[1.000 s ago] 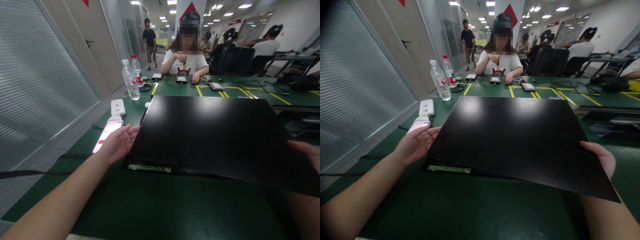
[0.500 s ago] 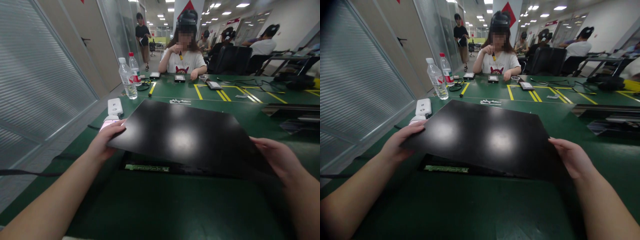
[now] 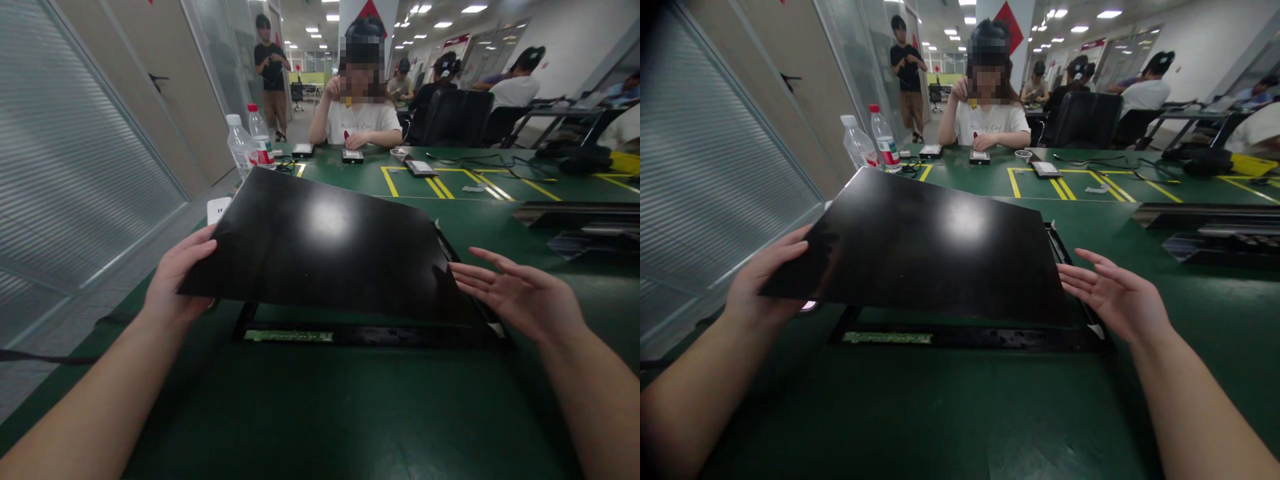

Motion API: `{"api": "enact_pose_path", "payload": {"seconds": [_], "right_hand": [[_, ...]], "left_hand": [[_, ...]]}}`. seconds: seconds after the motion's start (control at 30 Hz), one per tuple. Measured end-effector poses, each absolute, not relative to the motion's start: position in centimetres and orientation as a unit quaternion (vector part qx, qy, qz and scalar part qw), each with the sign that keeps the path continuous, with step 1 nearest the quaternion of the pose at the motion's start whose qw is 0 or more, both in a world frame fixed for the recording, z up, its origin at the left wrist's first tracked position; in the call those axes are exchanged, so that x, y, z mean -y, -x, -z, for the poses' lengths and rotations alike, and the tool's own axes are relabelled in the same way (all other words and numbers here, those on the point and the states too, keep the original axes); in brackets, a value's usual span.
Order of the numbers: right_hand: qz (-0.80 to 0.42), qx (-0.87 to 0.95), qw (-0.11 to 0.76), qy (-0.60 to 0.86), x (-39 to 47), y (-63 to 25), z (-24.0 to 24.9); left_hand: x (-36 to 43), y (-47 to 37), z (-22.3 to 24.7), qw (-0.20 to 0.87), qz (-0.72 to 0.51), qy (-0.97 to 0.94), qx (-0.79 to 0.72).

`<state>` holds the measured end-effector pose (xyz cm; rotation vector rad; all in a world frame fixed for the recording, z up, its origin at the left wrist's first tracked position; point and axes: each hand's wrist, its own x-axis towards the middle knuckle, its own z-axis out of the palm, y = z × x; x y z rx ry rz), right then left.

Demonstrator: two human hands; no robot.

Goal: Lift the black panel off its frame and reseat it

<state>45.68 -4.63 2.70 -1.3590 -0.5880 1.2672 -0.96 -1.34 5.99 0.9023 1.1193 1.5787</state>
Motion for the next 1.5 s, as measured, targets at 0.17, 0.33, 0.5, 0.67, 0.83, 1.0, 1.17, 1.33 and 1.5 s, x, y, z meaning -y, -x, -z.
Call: {"api": "enact_pose_path", "payload": {"seconds": [0.17, 0.33, 0.5, 0.67, 0.83, 1.0, 1.17, 1.33, 1.5], "right_hand": [[-0.522, 0.28, 0.553, 0.586, 4.7, -46.5, -2.3], [-0.516, 0.292, 0.548, 0.59, 4.6, -46.8, -2.3], [-0.513, 0.293, 0.541, 0.598, 4.8, -46.3, -2.5], [-0.501, 0.305, 0.536, 0.607, 4.8, -46.5, -2.4], [-0.495, 0.296, 0.543, 0.61, 4.7, -46.8, -2.3], [-0.492, 0.286, 0.547, 0.614, 4.8, -47.0, -2.4], [-0.477, 0.292, 0.539, 0.63, 4.8, -47.2, -2.5], [-0.473, 0.308, 0.53, 0.633, 4.7, -47.4, -2.3], [-0.483, 0.317, 0.514, 0.634, 4.6, -48.2, -1.8]], "left_hand": [[1.0, 1.2, -4.8, 0.496, -0.629, -0.364, -0.475], [0.8, 1.2, -3.8, 0.511, -0.619, -0.36, -0.476], [1.0, 0.9, -3.4, 0.523, -0.607, -0.367, -0.473], [1.1, 0.6, -2.9, 0.524, -0.599, -0.371, -0.478], [1.0, 0.5, -2.6, 0.524, -0.594, -0.371, -0.485], [0.9, 0.4, -2.2, 0.54, -0.584, -0.374, -0.477], [1.1, 0.2, -1.9, 0.547, -0.572, -0.373, -0.485], [1.1, 0.2, -1.7, 0.546, -0.556, -0.381, -0.498], [1.1, 0.2, -1.6, 0.549, -0.549, -0.384, -0.5]]}}
